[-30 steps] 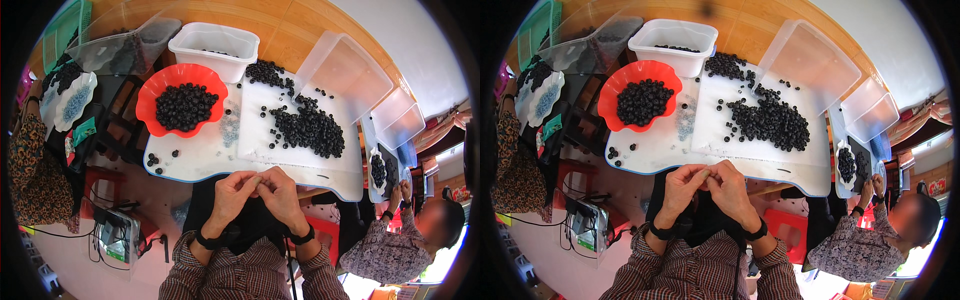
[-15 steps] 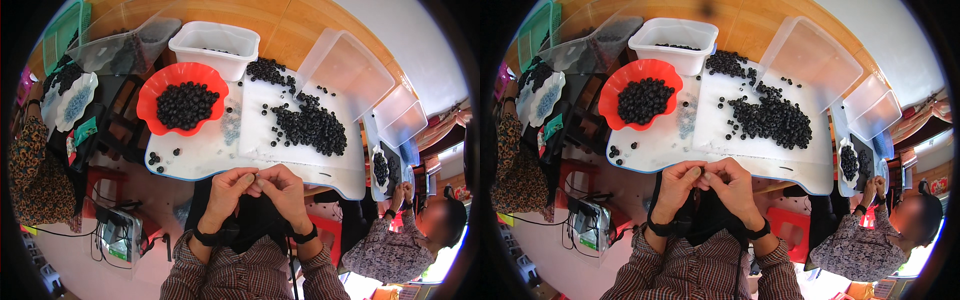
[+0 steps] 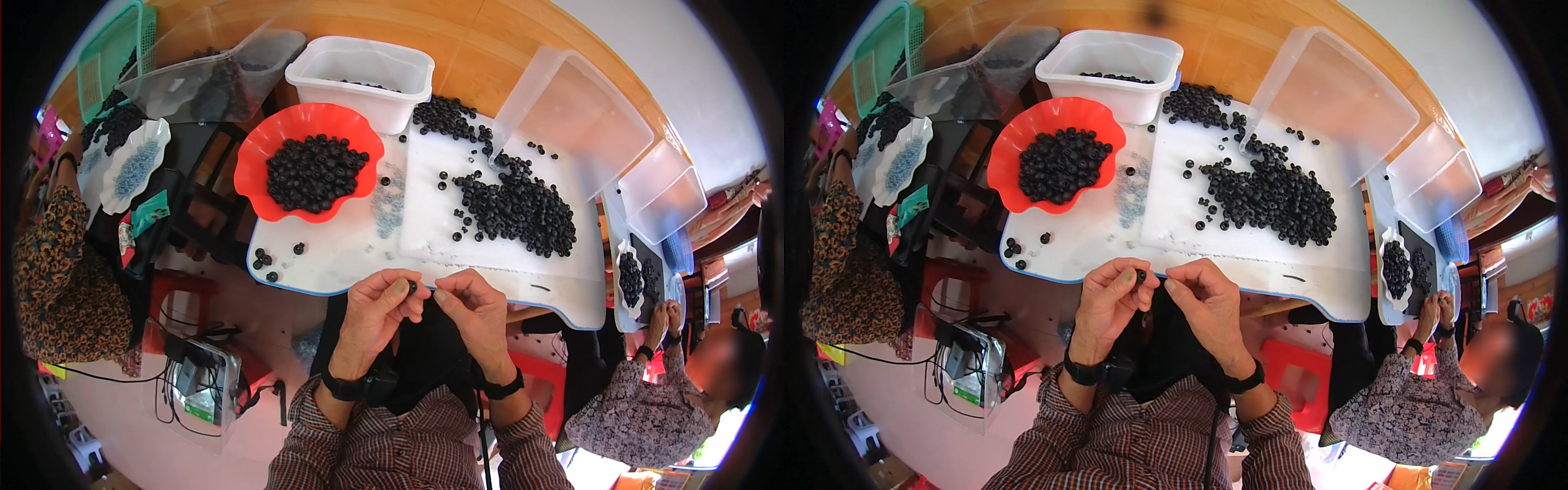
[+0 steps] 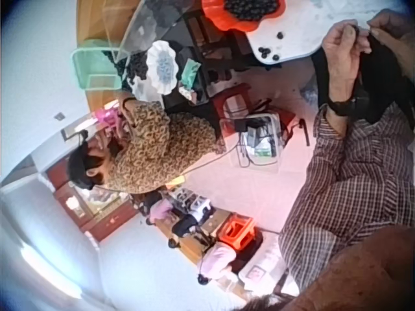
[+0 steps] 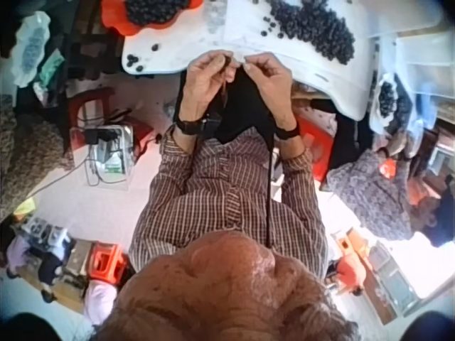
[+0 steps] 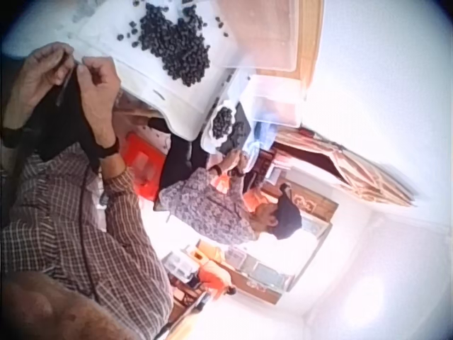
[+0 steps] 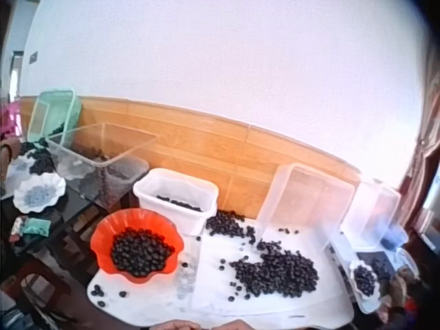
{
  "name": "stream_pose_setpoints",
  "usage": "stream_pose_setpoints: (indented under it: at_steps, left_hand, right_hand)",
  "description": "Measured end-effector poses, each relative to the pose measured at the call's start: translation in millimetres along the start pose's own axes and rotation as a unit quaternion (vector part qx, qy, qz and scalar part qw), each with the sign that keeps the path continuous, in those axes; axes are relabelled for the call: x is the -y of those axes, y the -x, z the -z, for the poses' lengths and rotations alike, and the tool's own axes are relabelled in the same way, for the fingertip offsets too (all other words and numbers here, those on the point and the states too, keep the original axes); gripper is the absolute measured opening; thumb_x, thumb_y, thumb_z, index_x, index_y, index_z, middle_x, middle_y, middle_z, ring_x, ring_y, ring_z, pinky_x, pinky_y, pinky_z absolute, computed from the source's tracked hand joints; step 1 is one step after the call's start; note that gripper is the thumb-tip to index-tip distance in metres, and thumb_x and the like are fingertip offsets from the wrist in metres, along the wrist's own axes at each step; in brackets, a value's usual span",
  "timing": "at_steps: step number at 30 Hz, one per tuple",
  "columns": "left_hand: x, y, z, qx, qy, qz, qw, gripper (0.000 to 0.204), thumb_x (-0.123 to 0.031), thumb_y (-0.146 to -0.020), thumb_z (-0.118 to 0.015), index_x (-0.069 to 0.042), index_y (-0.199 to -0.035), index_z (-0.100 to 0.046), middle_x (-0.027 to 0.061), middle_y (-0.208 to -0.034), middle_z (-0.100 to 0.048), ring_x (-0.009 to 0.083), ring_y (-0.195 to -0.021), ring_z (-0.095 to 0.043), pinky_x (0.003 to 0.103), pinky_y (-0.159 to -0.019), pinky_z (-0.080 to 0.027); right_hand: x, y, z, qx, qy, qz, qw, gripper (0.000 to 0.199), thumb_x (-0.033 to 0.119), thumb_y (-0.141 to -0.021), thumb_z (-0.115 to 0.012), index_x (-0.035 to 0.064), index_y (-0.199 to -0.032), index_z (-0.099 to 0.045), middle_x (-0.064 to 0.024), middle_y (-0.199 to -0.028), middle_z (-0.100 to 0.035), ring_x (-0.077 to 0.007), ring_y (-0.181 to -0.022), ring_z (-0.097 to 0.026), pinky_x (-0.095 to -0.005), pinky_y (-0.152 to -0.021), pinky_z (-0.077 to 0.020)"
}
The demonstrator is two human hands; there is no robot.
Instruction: Sorting small black plastic components on a work table.
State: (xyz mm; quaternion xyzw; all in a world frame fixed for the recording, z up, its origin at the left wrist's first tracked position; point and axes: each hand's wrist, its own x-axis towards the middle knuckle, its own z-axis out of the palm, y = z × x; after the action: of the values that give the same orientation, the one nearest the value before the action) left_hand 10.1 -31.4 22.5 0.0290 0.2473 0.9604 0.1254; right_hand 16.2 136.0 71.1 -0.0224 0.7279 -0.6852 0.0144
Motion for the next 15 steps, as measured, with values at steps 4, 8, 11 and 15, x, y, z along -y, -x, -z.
stream_pose_setpoints:
  at_steps: [4, 8, 11, 15]
  left_hand:
    - [-12, -2, -17, -0.071, -0.078, -0.038, 0.994, 0.023, -0.012, -0.097, -0.059, 0.004, -0.112, -0.064, 0.0154, -0.092, -0.07, 0.0149, -0.07, -0.064, 0.026, -0.062, -0.054]
    - [-32, -11, -26, -0.192, -0.186, -0.103, 0.958, 0.022, -0.012, -0.096, -0.061, 0.005, -0.111, -0.065, 0.013, -0.087, -0.069, 0.0143, -0.065, -0.063, 0.026, -0.06, -0.054]
    - [-53, -25, -25, -0.252, -0.222, -0.158, 0.929, 0.025, -0.016, -0.096, -0.063, 0.005, -0.111, -0.065, 0.0117, -0.086, -0.068, 0.0138, -0.063, -0.062, 0.026, -0.058, -0.054]
    - [-76, -45, -19, -0.292, -0.227, -0.226, 0.901, 0.033, -0.02, -0.097, -0.062, 0.006, -0.117, -0.061, 0.0135, -0.089, -0.069, 0.0143, -0.066, -0.065, 0.027, -0.059, -0.056]
  right_hand:
    - [-3, 0, 2, 0.01, 0.035, -0.003, 0.999, 0.012, 0.0, -0.087, -0.068, 0.0001, -0.099, -0.065, -0.0013, -0.09, -0.067, -0.0062, -0.081, -0.062, -0.0209, -0.074, -0.0505]
    - [-5, -1, 4, 0.023, 0.059, -0.016, 0.998, 0.011, -0.001, -0.087, -0.068, 0.0001, -0.097, -0.066, -0.0015, -0.089, -0.067, -0.0062, -0.08, -0.062, -0.021, -0.072, -0.0503]
    - [-8, -2, 4, 0.031, 0.082, -0.008, 0.996, 0.01, -0.001, -0.086, -0.068, -0.0001, -0.096, -0.066, -0.0015, -0.088, -0.067, -0.0062, -0.077, -0.061, -0.0205, -0.07, -0.0498]
    - [-13, -4, 2, 0.03, 0.1, 0.015, 0.994, 0.009, -0.003, -0.086, -0.068, -0.0002, -0.094, -0.066, -0.002, -0.087, -0.063, -0.0064, -0.074, -0.059, -0.0206, -0.066, -0.0482]
